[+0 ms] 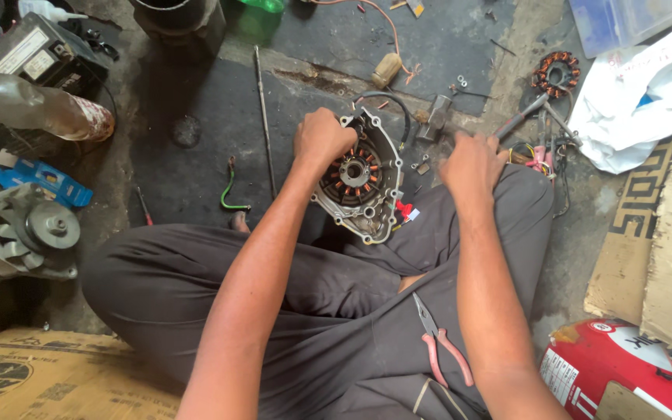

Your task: The person sits cross-legged on the workshop floor fitting a magneto stator coil into a motorcycle engine cover casing. They press and align the coil by hand, reposition it repeatedly, then use a red-handled screwdriver to drive screws and a wrench to tighten fasteners on the casing.

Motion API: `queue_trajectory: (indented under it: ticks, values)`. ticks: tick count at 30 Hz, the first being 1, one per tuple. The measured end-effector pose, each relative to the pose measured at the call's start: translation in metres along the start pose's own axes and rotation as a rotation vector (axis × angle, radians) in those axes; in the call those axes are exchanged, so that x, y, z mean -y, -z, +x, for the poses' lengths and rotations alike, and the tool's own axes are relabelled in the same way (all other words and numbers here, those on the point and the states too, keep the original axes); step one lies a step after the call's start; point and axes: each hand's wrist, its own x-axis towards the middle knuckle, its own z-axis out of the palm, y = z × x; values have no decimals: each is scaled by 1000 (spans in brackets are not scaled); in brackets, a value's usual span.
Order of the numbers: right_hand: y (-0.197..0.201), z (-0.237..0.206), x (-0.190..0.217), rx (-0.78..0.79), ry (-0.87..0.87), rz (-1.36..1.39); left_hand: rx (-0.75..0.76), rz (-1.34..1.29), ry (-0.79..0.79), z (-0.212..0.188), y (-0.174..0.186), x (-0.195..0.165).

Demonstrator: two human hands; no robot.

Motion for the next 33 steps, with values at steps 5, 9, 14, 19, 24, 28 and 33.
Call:
queue_trajectory:
  ticks: [5, 9, 14, 19, 24, 28, 33]
  values:
    - [24, -39, 54, -240, 166, 542, -19, 19, -16, -4, 2, -4]
    - [30, -51, 96, -193, 375, 433, -17, 28, -14, -3, 1, -3]
    - [22, -39, 103, -56, 326, 409, -14, 9, -19, 3, -5, 5]
    - [15, -38, 99, -18, 327, 395, 221, -361, -142, 11, 0, 15]
    - [14, -37, 96, -8, 333, 408, 164, -149, -154, 13, 10, 10]
    - [13, -37, 94, -28, 368, 446, 276, -313, -211, 14, 14, 11]
    - [24, -32, 68, -162, 355, 743, 241, -300, -261, 21, 8, 16]
